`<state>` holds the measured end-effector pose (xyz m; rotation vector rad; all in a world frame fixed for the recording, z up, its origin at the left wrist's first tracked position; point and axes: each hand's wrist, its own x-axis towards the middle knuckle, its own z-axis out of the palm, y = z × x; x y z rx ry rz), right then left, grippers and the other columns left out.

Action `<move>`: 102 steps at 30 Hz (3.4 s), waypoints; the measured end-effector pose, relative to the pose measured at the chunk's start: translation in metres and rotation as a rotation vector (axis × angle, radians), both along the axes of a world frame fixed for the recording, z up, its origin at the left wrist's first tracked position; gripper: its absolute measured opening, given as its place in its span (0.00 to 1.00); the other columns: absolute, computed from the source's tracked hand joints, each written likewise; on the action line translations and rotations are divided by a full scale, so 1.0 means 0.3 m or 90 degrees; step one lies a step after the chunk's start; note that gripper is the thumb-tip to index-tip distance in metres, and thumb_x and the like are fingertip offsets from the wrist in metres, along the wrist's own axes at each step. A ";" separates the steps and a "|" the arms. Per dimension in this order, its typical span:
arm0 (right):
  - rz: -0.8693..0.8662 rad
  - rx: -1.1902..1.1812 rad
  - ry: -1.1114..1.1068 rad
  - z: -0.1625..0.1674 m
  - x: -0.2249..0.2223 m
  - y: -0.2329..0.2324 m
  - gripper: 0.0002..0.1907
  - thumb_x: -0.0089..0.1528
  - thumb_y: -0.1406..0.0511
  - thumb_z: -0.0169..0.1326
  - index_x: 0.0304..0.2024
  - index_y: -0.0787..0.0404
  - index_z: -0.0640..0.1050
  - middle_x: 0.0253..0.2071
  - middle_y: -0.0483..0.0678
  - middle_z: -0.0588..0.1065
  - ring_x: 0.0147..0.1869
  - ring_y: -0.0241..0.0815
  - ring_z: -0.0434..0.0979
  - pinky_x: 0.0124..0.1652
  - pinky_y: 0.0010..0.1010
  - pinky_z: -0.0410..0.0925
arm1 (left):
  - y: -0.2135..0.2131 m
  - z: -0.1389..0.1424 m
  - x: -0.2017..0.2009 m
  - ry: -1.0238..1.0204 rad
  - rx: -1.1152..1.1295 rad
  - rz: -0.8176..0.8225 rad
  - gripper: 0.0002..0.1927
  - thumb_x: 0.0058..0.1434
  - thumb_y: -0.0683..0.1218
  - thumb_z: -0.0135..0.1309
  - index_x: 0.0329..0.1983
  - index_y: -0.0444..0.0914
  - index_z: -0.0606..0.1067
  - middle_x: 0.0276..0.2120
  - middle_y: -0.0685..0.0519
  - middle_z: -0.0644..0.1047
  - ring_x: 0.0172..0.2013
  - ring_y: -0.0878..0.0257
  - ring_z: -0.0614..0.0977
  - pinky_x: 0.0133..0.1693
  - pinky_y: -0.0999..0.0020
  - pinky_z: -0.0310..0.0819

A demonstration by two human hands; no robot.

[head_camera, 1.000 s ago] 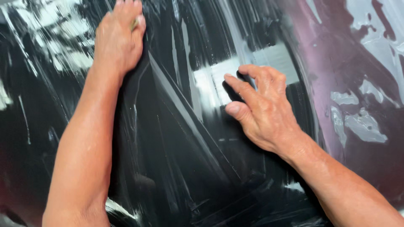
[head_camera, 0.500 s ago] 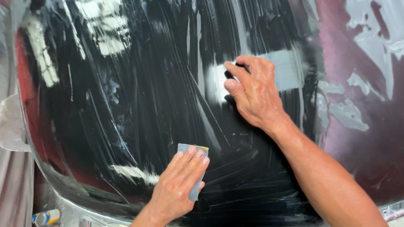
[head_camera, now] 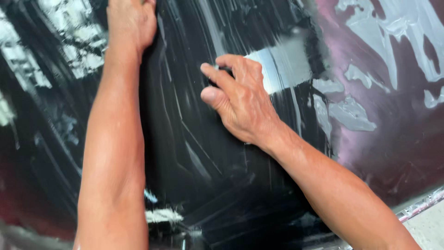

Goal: The person sands the hood of a black car using a sanding block, moving it in circular and back-and-forth motions across the surface. They occasionally pause to wipe the hood with a cloth and dip the sanding block into a bucket of water.

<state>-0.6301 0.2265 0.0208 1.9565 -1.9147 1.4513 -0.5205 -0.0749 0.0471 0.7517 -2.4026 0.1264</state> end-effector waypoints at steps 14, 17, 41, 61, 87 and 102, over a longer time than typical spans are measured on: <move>0.008 -0.016 -0.115 0.024 0.021 -0.010 0.25 0.74 0.51 0.45 0.60 0.62 0.79 0.61 0.57 0.70 0.64 0.58 0.64 0.64 0.47 0.61 | 0.921 -0.081 0.398 -0.122 0.113 -0.207 0.26 0.56 0.41 0.57 0.59 0.33 0.74 0.60 0.41 0.75 0.66 0.43 0.72 0.67 0.48 0.61; -0.007 -0.042 -0.086 0.013 0.014 -0.011 0.24 0.74 0.52 0.47 0.60 0.62 0.79 0.62 0.56 0.70 0.66 0.57 0.65 0.66 0.47 0.61 | 0.526 0.015 0.179 -0.092 0.014 -0.168 0.19 0.71 0.41 0.47 0.64 0.31 0.73 0.66 0.38 0.72 0.69 0.42 0.69 0.70 0.49 0.57; -0.334 0.083 0.159 -0.137 -0.365 0.645 0.27 0.74 0.59 0.53 0.70 0.69 0.71 0.70 0.65 0.61 0.72 0.70 0.56 0.71 0.56 0.54 | 0.905 -0.118 0.078 -0.085 0.052 -0.187 0.20 0.65 0.39 0.50 0.60 0.31 0.72 0.62 0.37 0.73 0.65 0.39 0.70 0.66 0.46 0.61; -0.305 0.061 0.075 -0.142 -0.371 0.646 0.30 0.70 0.53 0.52 0.67 0.65 0.72 0.68 0.62 0.62 0.69 0.68 0.58 0.68 0.56 0.55 | 0.832 -0.021 -0.131 -0.076 0.116 -0.201 0.10 0.64 0.40 0.47 0.47 0.33 0.73 0.48 0.37 0.75 0.53 0.36 0.74 0.56 0.47 0.66; -0.299 0.085 0.057 -0.134 -0.389 0.650 0.32 0.67 0.50 0.48 0.66 0.63 0.70 0.69 0.59 0.63 0.69 0.64 0.59 0.66 0.52 0.57 | 0.058 0.036 -0.528 -0.011 -0.143 -0.115 0.10 0.74 0.39 0.45 0.52 0.38 0.76 0.48 0.40 0.79 0.43 0.36 0.80 0.40 0.42 0.73; -0.287 0.099 0.048 -0.123 -0.391 0.666 0.34 0.67 0.48 0.48 0.67 0.62 0.70 0.69 0.61 0.63 0.70 0.65 0.57 0.67 0.55 0.55 | 1.230 -0.233 0.057 -0.155 0.103 -0.388 0.24 0.57 0.48 0.56 0.56 0.36 0.76 0.56 0.46 0.78 0.63 0.48 0.76 0.66 0.51 0.63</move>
